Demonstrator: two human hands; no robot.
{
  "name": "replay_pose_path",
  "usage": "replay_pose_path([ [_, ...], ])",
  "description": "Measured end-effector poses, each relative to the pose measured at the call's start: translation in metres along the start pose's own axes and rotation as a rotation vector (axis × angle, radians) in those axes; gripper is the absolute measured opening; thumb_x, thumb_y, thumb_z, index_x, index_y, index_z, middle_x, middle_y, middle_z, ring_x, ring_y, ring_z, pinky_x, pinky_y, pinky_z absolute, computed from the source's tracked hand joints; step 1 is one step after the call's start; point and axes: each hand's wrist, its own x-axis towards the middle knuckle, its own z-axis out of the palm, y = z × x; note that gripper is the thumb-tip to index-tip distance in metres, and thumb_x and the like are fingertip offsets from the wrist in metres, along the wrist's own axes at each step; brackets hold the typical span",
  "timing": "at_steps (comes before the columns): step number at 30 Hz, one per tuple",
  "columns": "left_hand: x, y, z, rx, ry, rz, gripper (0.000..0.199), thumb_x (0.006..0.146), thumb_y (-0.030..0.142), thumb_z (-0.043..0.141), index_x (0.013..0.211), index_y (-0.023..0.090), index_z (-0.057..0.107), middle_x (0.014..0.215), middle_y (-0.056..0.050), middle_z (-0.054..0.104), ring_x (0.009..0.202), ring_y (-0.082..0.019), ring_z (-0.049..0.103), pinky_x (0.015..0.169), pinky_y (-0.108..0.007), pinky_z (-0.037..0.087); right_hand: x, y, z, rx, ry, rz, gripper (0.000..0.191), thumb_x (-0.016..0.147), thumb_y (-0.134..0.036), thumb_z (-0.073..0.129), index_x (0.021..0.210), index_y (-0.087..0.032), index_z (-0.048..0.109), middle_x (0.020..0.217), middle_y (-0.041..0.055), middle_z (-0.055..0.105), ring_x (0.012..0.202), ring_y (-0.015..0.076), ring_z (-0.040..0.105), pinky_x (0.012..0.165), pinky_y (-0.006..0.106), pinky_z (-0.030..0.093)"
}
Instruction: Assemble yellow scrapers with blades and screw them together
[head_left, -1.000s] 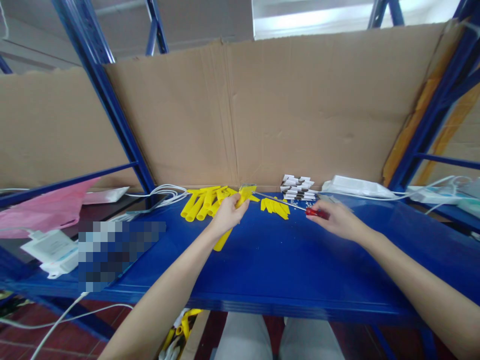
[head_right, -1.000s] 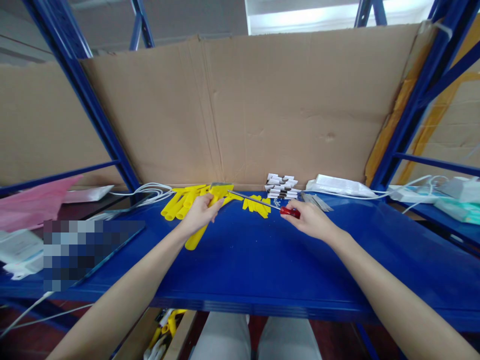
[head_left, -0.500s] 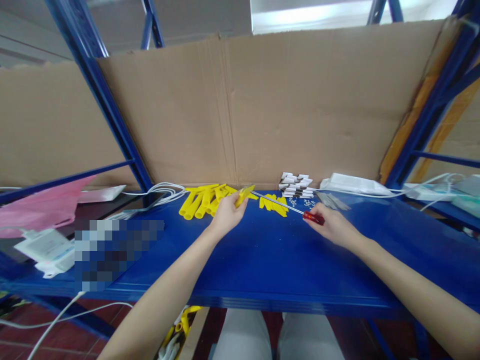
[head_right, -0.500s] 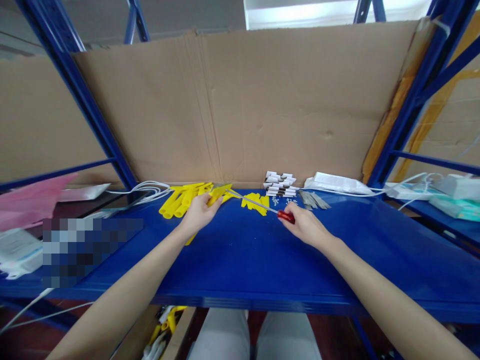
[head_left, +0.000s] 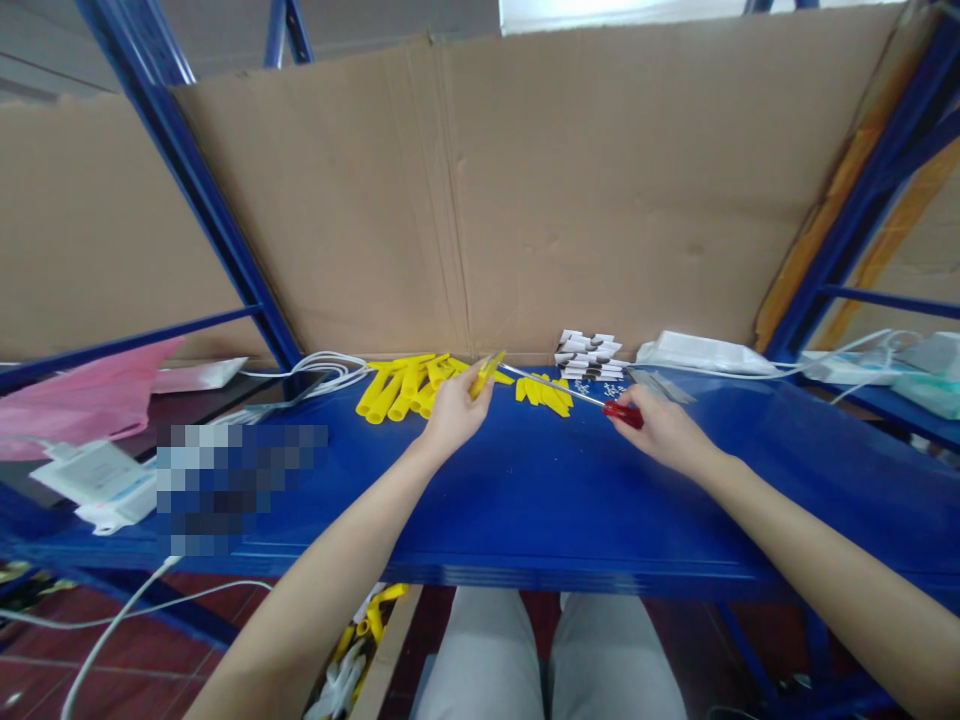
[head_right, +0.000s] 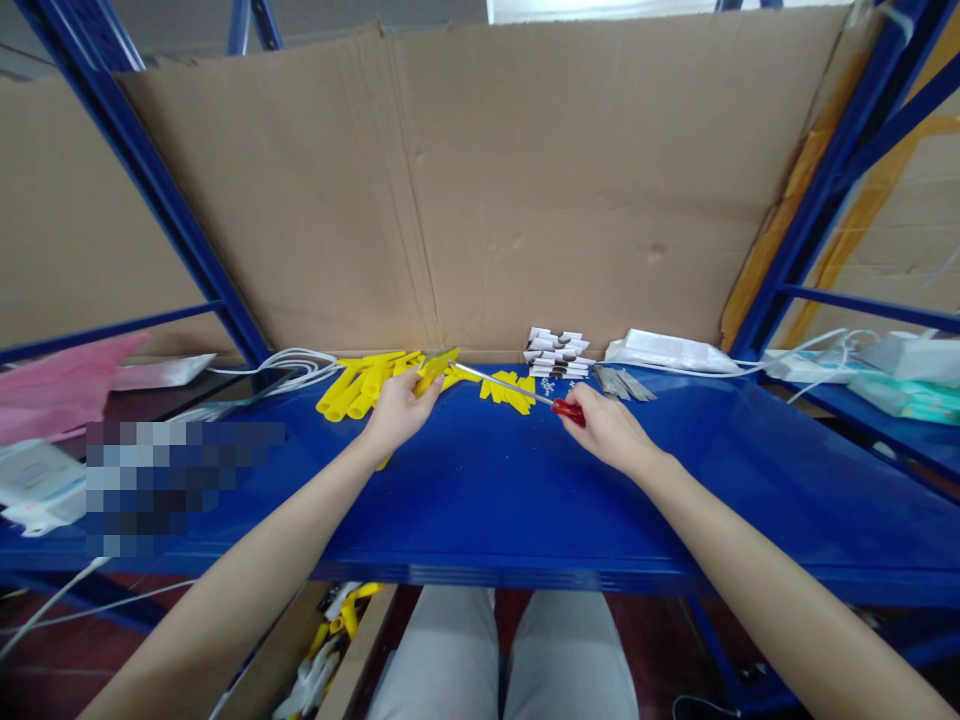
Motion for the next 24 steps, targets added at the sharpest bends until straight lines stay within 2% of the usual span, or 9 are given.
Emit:
replay_pose_path([
  [4,-0.001,0.001,0.0,0.057,0.005,0.042,0.014,0.077,0.022,0.057,0.085,0.016,0.068,0.053,0.001,0.055,0.051,-0.013,0.047,0.05,-0.02,0.032,0.001,0.0,-0.001,-0.089,0.047,-0.03,0.022,0.089,-0.035,0.045,0.092,-0.019,0.058,0.083,0.0112,0.071,0.068,0.0251,0.066,0.054,0.032,0.045],
  [7,-0.001,0.001,0.0,0.111,0.005,0.064,0.021,0.08,0.024,0.055,0.092,0.015,0.068,0.056,0.0,0.057,0.049,-0.012,0.046,0.05,-0.02,0.031,0.002,-0.003,-0.002,-0.079,0.016,-0.073,0.027,0.092,-0.037,0.04,0.095,-0.018,0.059,0.089,0.0125,0.071,0.074,0.0259,0.068,0.059,0.034,0.047],
  [10,0.0,0.0,0.0,0.115,0.004,0.052,0.024,0.08,0.024,0.054,0.096,0.014,0.068,0.054,0.0,0.056,0.048,-0.012,0.044,0.049,-0.02,0.03,0.002,-0.005,-0.001,-0.018,0.0,-0.073,0.026,0.091,-0.04,0.043,0.096,-0.018,0.057,0.087,0.0117,0.071,0.073,0.0253,0.068,0.061,0.034,0.049],
  [13,-0.001,0.001,0.0,0.122,-0.001,0.019,0.027,0.08,0.024,0.054,0.1,0.014,0.068,0.052,0.002,0.053,0.049,-0.013,0.044,0.049,-0.02,0.03,0.001,-0.002,0.0,0.019,0.028,-0.02,0.023,0.087,-0.042,0.049,0.093,-0.02,0.053,0.079,0.0089,0.07,0.065,0.0234,0.066,0.054,0.031,0.047],
  [16,-0.001,0.001,0.001,0.101,0.003,0.021,0.029,0.078,0.024,0.054,0.103,0.015,0.068,0.053,0.002,0.053,0.05,-0.013,0.046,0.051,-0.021,0.031,0.0,0.001,0.0,-0.033,0.077,-0.025,0.019,0.087,-0.038,0.047,0.089,-0.021,0.054,0.076,0.0082,0.07,0.065,0.0233,0.066,0.053,0.03,0.045],
  [19,-0.001,0.0,0.001,0.075,0.019,0.037,0.028,0.078,0.025,0.055,0.1,0.015,0.068,0.055,0.001,0.055,0.051,-0.013,0.046,0.052,-0.021,0.032,0.001,-0.002,-0.002,-0.113,0.124,-0.051,0.023,0.09,-0.038,0.044,0.093,-0.019,0.056,0.083,0.0113,0.071,0.072,0.0256,0.068,0.056,0.032,0.046],
  [24,0.0,-0.001,0.001,0.079,0.039,0.042,0.026,0.079,0.024,0.054,0.098,0.015,0.068,0.055,0.001,0.055,0.049,-0.012,0.044,0.051,-0.02,0.032,0.003,-0.011,-0.005,-0.12,0.002,-0.073,0.027,0.094,-0.036,0.036,0.095,-0.018,0.057,0.087,0.0134,0.071,0.073,0.0258,0.068,0.059,0.033,0.047],
])
